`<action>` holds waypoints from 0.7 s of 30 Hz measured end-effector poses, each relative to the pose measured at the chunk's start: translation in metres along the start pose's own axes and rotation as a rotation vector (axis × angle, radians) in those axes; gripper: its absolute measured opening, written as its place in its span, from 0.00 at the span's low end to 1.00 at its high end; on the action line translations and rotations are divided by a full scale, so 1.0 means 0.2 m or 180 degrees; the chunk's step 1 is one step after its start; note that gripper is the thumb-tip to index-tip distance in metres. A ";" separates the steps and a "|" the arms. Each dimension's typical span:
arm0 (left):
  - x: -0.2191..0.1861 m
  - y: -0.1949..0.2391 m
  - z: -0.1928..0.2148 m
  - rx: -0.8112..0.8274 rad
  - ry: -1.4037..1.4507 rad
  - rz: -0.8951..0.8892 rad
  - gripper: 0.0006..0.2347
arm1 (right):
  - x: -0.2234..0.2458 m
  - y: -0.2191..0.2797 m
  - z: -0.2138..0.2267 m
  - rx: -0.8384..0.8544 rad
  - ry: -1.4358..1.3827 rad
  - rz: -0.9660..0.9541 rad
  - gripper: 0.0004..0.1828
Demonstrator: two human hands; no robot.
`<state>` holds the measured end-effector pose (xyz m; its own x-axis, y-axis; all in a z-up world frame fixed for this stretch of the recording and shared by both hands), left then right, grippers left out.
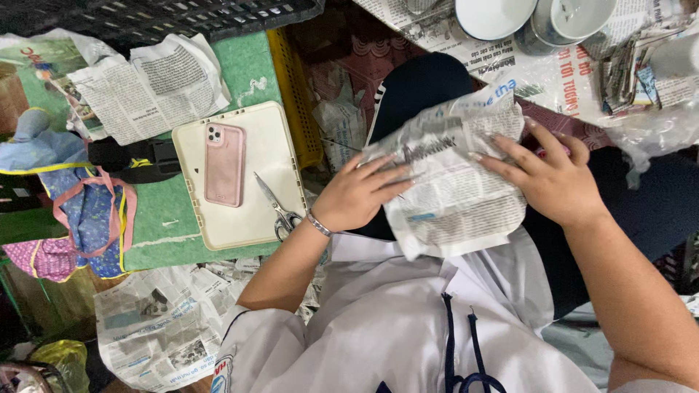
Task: The person sits on the floor and wraps small white ceramic bowls and cups with newspaper. They fold the paper around each item, place it on a table, and continue wrapping additional pieces one at a time.
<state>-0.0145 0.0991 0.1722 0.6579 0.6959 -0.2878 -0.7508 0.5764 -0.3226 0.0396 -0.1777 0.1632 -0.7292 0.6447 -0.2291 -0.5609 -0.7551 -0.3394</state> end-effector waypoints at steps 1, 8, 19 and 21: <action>0.02 -0.02 0.02 0.0138 0.0160 0.0154 0.25 | 0.01 -0.02 0.00 0.0013 -0.0058 -0.0007 0.27; -0.01 -0.07 0.06 -0.0149 0.0782 0.0327 0.26 | 0.03 -0.10 -0.01 0.0310 -0.2068 -0.0603 0.29; 0.08 0.08 -0.03 -0.0848 0.1740 0.1127 0.08 | 0.05 0.21 -0.30 0.0367 -0.4068 -0.2697 0.09; 0.11 0.12 -0.10 -0.0669 0.1980 0.2002 0.11 | 0.11 0.32 -0.42 0.1107 -0.3666 -0.3447 0.17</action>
<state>-0.0173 0.1204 0.1394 0.0891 0.4635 -0.8816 -0.9960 0.0359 -0.0818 0.0205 -0.2014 0.0593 0.2447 0.5593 0.7920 -0.9208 -0.1217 0.3705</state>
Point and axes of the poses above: each hand's wrist, its own y-axis away from the middle knuckle, its own z-axis out of the back of the hand, x = y × z, the point moved 7 cm from there along -y, towards the middle knuckle, and after that the axes turned 12 degrees about -x, right-handed, at the moved point
